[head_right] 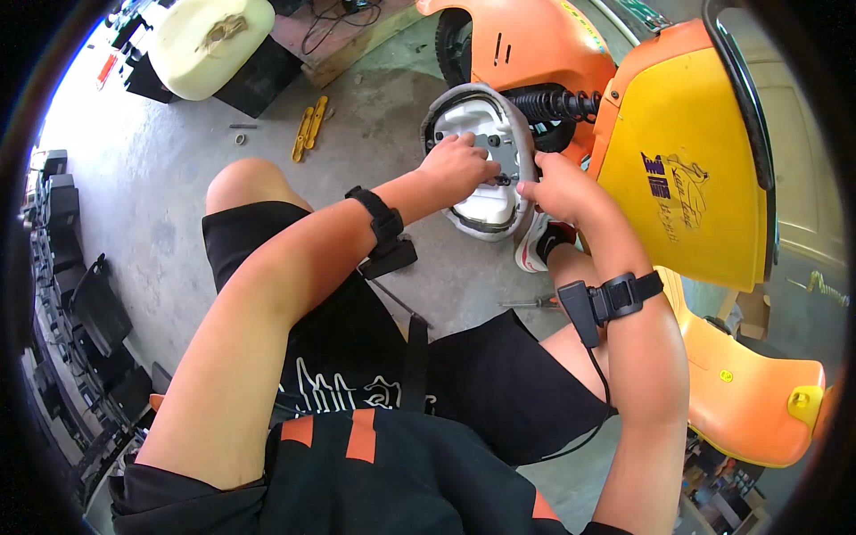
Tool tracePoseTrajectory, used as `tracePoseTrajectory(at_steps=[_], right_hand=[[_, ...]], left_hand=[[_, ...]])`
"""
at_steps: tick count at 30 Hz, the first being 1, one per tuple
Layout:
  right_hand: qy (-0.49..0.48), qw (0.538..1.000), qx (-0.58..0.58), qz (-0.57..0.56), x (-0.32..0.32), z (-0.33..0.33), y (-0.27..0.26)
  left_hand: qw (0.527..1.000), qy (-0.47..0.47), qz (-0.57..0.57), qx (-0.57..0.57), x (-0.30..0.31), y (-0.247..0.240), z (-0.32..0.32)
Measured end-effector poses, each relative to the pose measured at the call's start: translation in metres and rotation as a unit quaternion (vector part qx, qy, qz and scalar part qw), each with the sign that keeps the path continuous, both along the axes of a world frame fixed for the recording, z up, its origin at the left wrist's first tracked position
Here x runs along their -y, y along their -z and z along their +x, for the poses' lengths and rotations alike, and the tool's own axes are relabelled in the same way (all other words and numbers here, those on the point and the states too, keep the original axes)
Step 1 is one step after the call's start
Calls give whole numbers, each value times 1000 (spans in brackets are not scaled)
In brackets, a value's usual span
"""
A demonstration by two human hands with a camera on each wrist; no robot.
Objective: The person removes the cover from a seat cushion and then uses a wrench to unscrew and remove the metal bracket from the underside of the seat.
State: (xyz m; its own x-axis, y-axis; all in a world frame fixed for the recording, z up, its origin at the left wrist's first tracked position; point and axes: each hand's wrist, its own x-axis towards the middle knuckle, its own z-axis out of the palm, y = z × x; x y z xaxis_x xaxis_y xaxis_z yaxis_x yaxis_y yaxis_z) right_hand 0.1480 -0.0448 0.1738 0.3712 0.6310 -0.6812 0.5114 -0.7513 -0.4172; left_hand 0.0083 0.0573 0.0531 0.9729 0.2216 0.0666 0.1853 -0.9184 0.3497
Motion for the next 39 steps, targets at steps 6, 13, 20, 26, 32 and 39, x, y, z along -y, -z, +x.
tracePoseTrajectory(at_steps=[6,13,20,26,32,39], right_hand=[[-48,998,12,34,5,6,16],[-121,988,73,69,0,-10,-2],[-159,979,109,59,-2,-10,6],[-117,991,62,-11,-10,-11,1],[-86,991,31,99,5,9,36],[-89,993,55,61,2,2,26]], left_hand=[[998,23,52,27,-3,-7,5],[979,-123,-152,-64,4,5,8],[823,-178,-538,-28,32,46,11],[570,-265,-777,-34,56,30,8],[689,-274,-670,-44,54,21,10],[814,-228,-530,-58,68,41,6]])
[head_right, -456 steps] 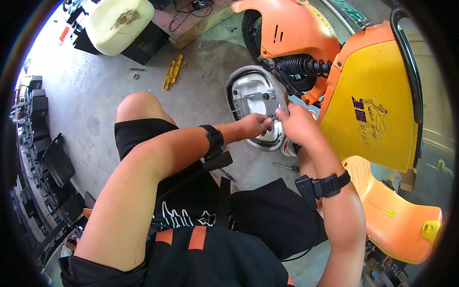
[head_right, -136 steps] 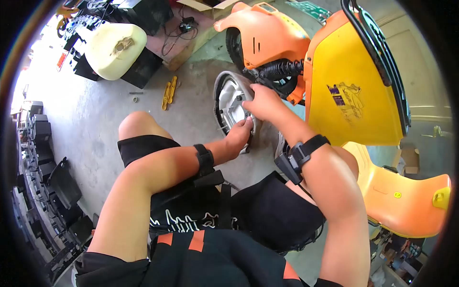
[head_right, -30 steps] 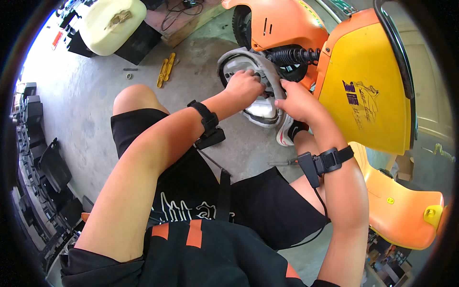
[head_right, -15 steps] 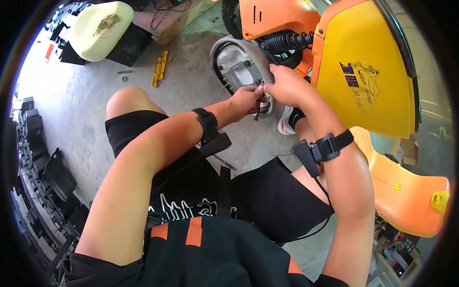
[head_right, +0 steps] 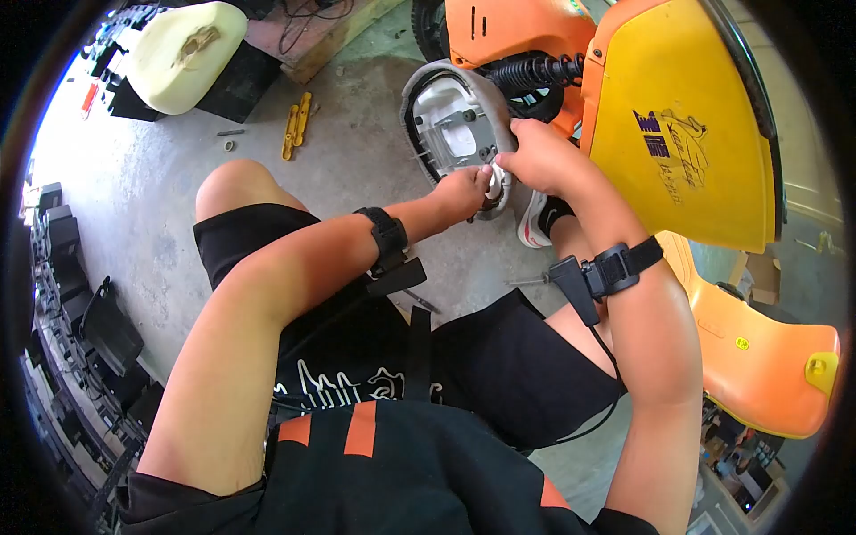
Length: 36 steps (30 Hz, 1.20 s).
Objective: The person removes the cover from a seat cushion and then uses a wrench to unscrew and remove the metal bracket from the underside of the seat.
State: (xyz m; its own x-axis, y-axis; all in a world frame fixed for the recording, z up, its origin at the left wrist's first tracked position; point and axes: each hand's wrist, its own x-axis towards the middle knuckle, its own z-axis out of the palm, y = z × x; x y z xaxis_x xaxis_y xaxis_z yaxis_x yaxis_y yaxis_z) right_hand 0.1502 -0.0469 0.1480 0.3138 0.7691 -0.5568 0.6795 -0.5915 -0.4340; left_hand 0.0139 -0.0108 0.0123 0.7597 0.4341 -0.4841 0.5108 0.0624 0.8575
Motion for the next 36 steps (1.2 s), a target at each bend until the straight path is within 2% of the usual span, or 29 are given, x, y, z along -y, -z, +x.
tracePoseTrajectory(at_steps=[2,5,7,8,10,14,16,17,19,21,24,26,29,31,33,36], right_hand=[[10,1000,-9,-3,0,1,-1],[5,1000,-2,15,2,1,-2],[13,1000,-10,6,1,1,-2],[23,1000,-18,-4,1,0,-2],[21,1000,-9,-9,0,0,-5],[26,999,-30,-15,0,2,-4],[33,998,-39,-23,-3,-3,-13],[42,997,-51,-32,-3,-5,-15],[30,998,-52,-16,-2,-3,-10],[29,995,-11,-90,-5,-1,-8],[40,996,-27,-70,-2,-1,-10],[40,998,-24,-48,0,-1,-9],[45,998,9,-45,0,-2,-7],[60,997,-1,-54,1,-2,-11],[36,999,5,-39,1,-2,-12],[40,997,6,-69,-2,-5,-15]], left_hand=[[999,-1,-34,-24,2,6,1],[999,1,7,-39,4,-7,-2],[995,-2,-79,-53,2,-20,-3],[996,-2,-78,-53,3,-27,-4],[976,-52,-204,-52,4,-36,-5],[974,-43,-210,-72,-6,-45,-8],[992,85,-40,-84,-11,-47,-10],[992,87,-41,-84,-12,-48,-10],[979,106,123,-123,-12,-46,-12],[978,110,137,-112,-7,-37,-14],[972,134,186,-60,-3,-26,-12],[965,104,238,-44,0,-29,-16],[950,129,283,-15,-3,-52,-28],[949,125,289,0,2,-36,-24],[981,113,153,-19,5,-32,-19],[989,73,124,-25,11,-37,-15]])
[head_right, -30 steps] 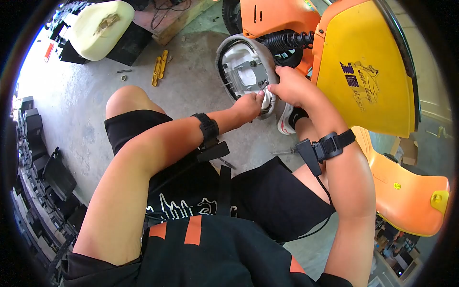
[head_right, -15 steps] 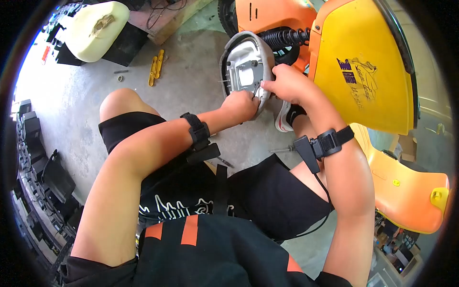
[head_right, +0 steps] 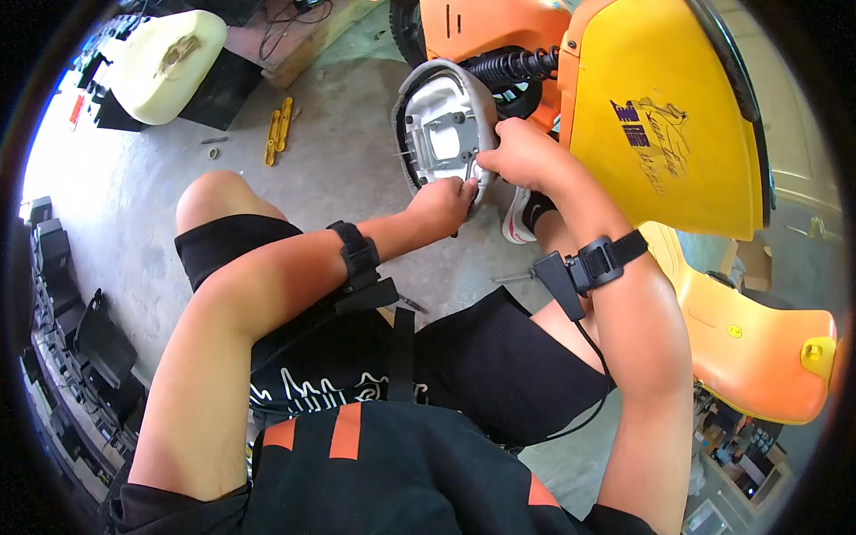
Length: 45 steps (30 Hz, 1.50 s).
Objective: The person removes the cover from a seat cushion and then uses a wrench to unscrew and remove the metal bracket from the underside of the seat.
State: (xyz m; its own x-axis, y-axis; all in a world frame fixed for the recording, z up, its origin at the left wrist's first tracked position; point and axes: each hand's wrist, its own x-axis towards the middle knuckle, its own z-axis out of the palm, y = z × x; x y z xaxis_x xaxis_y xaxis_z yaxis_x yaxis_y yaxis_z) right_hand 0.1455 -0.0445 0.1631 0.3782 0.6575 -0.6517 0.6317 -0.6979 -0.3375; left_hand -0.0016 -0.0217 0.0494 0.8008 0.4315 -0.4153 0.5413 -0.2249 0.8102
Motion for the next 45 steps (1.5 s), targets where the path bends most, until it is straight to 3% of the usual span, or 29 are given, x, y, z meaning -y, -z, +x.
tracePoseTrajectory(at_steps=[5,7,10,12,16,18,21,22,24,25,27,32,34,37,38,40,43,45], right_hand=[[-14,1000,2,9,-1,2,5],[27,999,-24,-6,-3,-5,-6],[24,999,-28,10,-3,-5,1],[11,1000,-17,18,-2,-5,1],[-35,998,9,45,-3,-6,4],[-19,999,6,47,-2,-9,1],[-5,999,0,47,-2,-10,3],[-5,999,-4,46,-2,-10,4],[3,998,0,62,-1,-12,5],[9,997,6,77,0,-14,4],[-7,997,4,71,-2,-16,0],[-41,990,14,131,3,-20,11],[-93,985,84,122,1,-23,12],[-35,996,61,52,-1,-23,3],[-36,996,62,52,0,-21,6],[30,994,30,99,3,-15,13],[49,995,28,79,4,-12,15],[55,995,27,77,6,-7,21]], left_hand=[[999,-27,-42,-12,-10,-17,2],[997,-45,-56,-28,-14,-19,2],[998,2,-33,-49,-27,-23,-1],[997,69,31,12,-31,-25,-5],[985,140,98,11,-36,-16,-3],[996,70,39,-25,-35,-21,-6],[998,46,13,-27,-30,-30,-14],[998,49,14,-29,-25,-18,-14],[994,11,80,80,-12,3,-13],[994,11,80,77,-7,7,-11],[990,-81,84,77,8,9,-8],[987,-130,64,72,26,-4,-11],[986,-145,-65,60,27,-2,-11],[969,-207,-67,114,25,1,-9],[969,-209,-67,115,21,2,-8],[965,-155,-197,77,5,-4,-8],[948,-182,-242,98,-4,-1,-5],[964,-169,-178,106,-9,7,-1]])
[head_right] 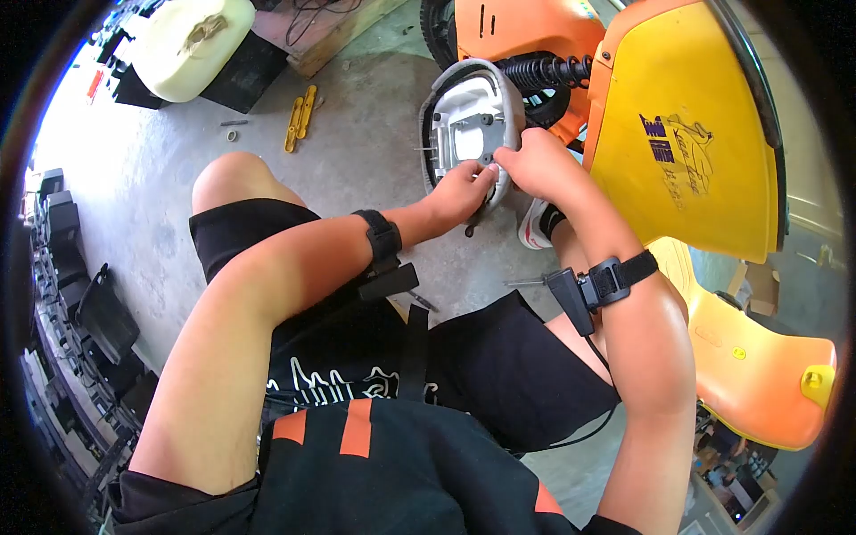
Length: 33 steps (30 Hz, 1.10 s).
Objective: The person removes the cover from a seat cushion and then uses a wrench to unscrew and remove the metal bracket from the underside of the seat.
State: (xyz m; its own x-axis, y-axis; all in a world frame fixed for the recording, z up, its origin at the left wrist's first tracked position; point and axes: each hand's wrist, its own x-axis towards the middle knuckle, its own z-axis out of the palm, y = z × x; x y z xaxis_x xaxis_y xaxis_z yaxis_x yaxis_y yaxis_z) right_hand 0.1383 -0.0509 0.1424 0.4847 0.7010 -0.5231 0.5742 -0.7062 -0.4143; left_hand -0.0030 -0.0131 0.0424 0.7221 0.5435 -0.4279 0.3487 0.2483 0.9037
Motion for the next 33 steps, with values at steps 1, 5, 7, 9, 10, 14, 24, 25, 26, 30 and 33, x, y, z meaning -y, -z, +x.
tracePoseTrajectory(at_steps=[1,5,7,9,10,14,24,25,26,30,33], right_hand=[[7,1000,-3,-1,0,2,3],[22,1000,-9,-3,-1,-3,-5],[15,1000,0,-16,-2,-2,-3],[10,1000,8,-28,-2,0,-1],[5,1000,16,-19,-2,0,1],[38,999,-37,-2,-1,2,2],[45,994,-88,-35,3,9,-5],[46,994,-88,-34,3,9,-5],[35,995,-92,-33,3,9,-6],[-37,997,-61,-26,0,12,-4],[-100,995,-8,-3,-1,4,-17]], left_hand=[[997,34,65,13,-3,9,4],[964,90,248,-15,-4,7,6],[966,76,243,-33,3,6,4],[968,64,238,-51,7,-1,1],[968,67,235,-62,7,-7,0],[972,22,218,-81,2,8,3],[983,34,-169,64,-44,3,14],[982,44,-171,63,-45,3,15],[982,44,-170,63,-45,3,12],[939,213,269,-13,-47,-12,-3],[848,294,440,-14,-52,-17,-10]])
